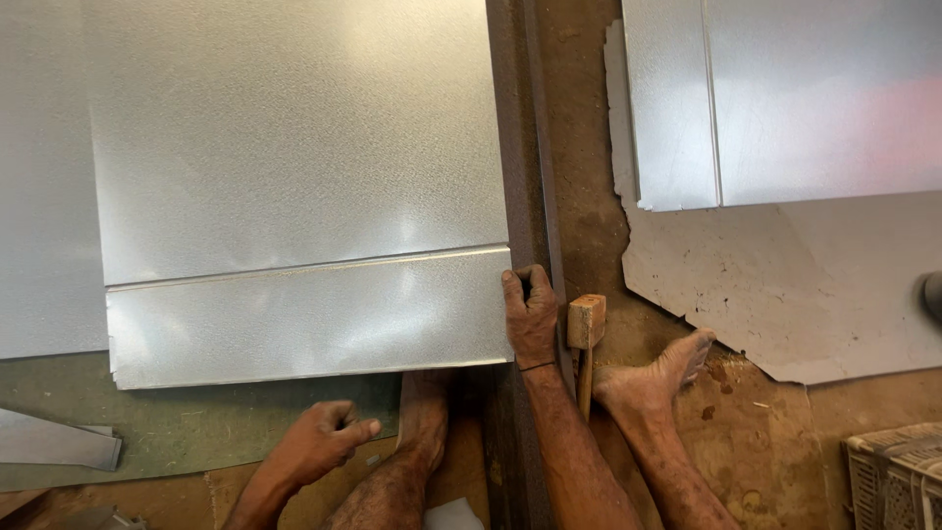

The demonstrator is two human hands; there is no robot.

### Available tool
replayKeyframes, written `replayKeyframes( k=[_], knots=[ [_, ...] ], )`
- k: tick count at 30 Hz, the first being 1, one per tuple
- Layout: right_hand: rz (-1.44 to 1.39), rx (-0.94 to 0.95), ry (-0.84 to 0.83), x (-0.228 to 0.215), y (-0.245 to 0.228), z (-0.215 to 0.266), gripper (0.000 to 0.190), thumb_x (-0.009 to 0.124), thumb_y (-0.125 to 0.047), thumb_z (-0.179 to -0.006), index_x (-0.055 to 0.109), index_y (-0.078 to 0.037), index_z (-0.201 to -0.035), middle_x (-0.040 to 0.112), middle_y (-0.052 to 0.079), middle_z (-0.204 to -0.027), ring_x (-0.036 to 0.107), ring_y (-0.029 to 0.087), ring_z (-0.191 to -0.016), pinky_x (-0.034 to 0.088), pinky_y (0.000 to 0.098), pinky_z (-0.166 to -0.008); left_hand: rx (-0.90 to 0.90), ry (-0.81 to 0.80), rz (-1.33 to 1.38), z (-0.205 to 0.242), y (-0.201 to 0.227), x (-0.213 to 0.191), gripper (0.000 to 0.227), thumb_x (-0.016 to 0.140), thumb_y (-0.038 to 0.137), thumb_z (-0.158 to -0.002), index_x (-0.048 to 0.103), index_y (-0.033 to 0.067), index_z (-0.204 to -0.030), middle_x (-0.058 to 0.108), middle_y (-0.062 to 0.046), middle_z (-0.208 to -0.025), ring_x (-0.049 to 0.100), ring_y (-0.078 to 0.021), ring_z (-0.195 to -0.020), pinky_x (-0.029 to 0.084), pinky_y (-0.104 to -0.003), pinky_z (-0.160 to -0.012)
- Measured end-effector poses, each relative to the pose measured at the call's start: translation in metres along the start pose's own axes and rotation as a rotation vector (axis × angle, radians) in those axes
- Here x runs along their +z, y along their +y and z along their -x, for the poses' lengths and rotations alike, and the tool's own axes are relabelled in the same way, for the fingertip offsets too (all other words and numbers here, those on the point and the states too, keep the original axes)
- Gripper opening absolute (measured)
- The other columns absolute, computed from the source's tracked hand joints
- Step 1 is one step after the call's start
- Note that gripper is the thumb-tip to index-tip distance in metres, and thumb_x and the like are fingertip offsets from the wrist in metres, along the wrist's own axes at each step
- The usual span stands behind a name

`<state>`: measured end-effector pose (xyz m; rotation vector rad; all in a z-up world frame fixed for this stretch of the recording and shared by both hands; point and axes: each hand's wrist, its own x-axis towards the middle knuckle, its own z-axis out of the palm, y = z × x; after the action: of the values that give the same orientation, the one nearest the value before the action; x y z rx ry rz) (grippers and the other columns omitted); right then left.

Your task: The person sits on the floor and repeatedly bends the edges of rectangular metal sheets using a wooden mallet and a metal bar. The person places each sheet against the bar, strikes the edge with the mallet, then removes the sheet and repeats the process with another sheet.

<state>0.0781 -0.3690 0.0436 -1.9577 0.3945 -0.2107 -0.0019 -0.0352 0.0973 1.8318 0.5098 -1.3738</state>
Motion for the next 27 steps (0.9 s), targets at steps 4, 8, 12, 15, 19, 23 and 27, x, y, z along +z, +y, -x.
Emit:
replayKeyframes(
  k=[4, 8, 12, 15, 19, 23, 27],
  knots=[
    [0.029, -0.032, 0.019, 0.001, -0.005, 0.000, 0.025, 0.064, -0.023, -0.105, 0.056, -0.008, -0.088, 0.054, -0.001, -0.071, 0.050, 0.008, -0.064, 0.045, 0.0253, -0.053, 0.730, 0.254, -0.391, -0.005, 0.104, 0.001, 0.045, 0.068, 0.045, -0.092, 0.067, 0.0081, -0.117, 0.072, -0.012, -0.111, 0.073, -0.0265, -0.098, 0.060, -0.043, -0.085],
    [0.017, -0.029, 0.013, 0.004, -0.015, 0.004, 0.023, 0.064, -0.022, -0.105, 0.057, -0.007, -0.089, 0.058, 0.001, -0.073, 0.055, 0.010, -0.066, 0.048, 0.0273, -0.056, 0.945, 0.378, -0.919, -0.044, 0.225, 0.004, 0.095, 0.084, 0.036, -0.077, 0.036, 0.0095, -0.154, 0.029, -0.017, -0.163, 0.029, -0.0418, -0.148, 0.035, -0.056, -0.117],
    [0.036, 0.058, -0.071, -0.008, -0.012, -0.005, 0.020, 0.064, -0.024, -0.104, 0.062, -0.007, -0.094, 0.063, 0.002, -0.080, 0.059, 0.012, -0.072, 0.052, 0.0293, -0.057, 0.905, 0.306, -1.293, -0.063, 0.297, -0.001, 0.108, 0.094, 0.049, -0.062, 0.040, 0.0232, -0.152, 0.014, -0.014, -0.169, 0.018, -0.0551, -0.147, 0.038, -0.063, -0.112],
    [0.114, 0.189, -0.132, -0.042, -0.002, 0.020, 0.019, 0.063, -0.026, -0.102, 0.068, -0.009, -0.105, 0.068, 0.005, -0.095, 0.064, 0.015, -0.080, 0.058, 0.0297, -0.063, 0.896, 0.306, -1.455, -0.062, 0.309, -0.005, 0.107, 0.095, 0.061, -0.057, 0.045, 0.0226, -0.143, 0.012, -0.012, -0.171, 0.018, -0.0603, -0.144, 0.049, -0.063, -0.101],
    [0.496, 0.126, 0.030, -0.117, 0.026, 0.081, 0.029, 0.066, -0.022, -0.103, 0.065, 0.000, -0.122, 0.068, 0.018, -0.116, 0.069, 0.028, -0.099, 0.061, 0.0386, -0.083, 0.819, 0.245, -1.594, -0.069, 0.318, -0.003, 0.104, 0.092, 0.066, -0.062, 0.046, 0.0214, -0.144, 0.037, -0.012, -0.157, 0.022, -0.0649, -0.145, 0.063, -0.054, -0.089],
    [0.756, 0.333, -0.209, -0.155, 0.059, 0.162, 0.046, 0.066, -0.016, -0.097, 0.055, 0.005, -0.137, 0.063, 0.026, -0.122, 0.068, 0.036, -0.101, 0.058, 0.0481, -0.091, 0.936, 0.361, -1.591, -0.080, 0.310, 0.000, 0.112, 0.094, 0.069, -0.054, 0.047, 0.0240, -0.145, 0.041, -0.010, -0.153, 0.026, -0.0619, -0.140, 0.060, -0.055, -0.091],
    [0.761, 0.349, -0.274, -0.168, 0.092, 0.204, 0.045, 0.062, -0.007, -0.095, 0.057, 0.003, -0.138, 0.065, 0.025, -0.126, 0.067, 0.037, -0.111, 0.055, 0.0465, -0.097, 0.986, 0.415, -1.577, -0.086, 0.305, 0.001, 0.111, 0.093, 0.071, -0.051, 0.051, 0.0268, -0.143, 0.040, -0.009, -0.156, 0.029, -0.0601, -0.138, 0.061, -0.055, -0.088]
  ],
)
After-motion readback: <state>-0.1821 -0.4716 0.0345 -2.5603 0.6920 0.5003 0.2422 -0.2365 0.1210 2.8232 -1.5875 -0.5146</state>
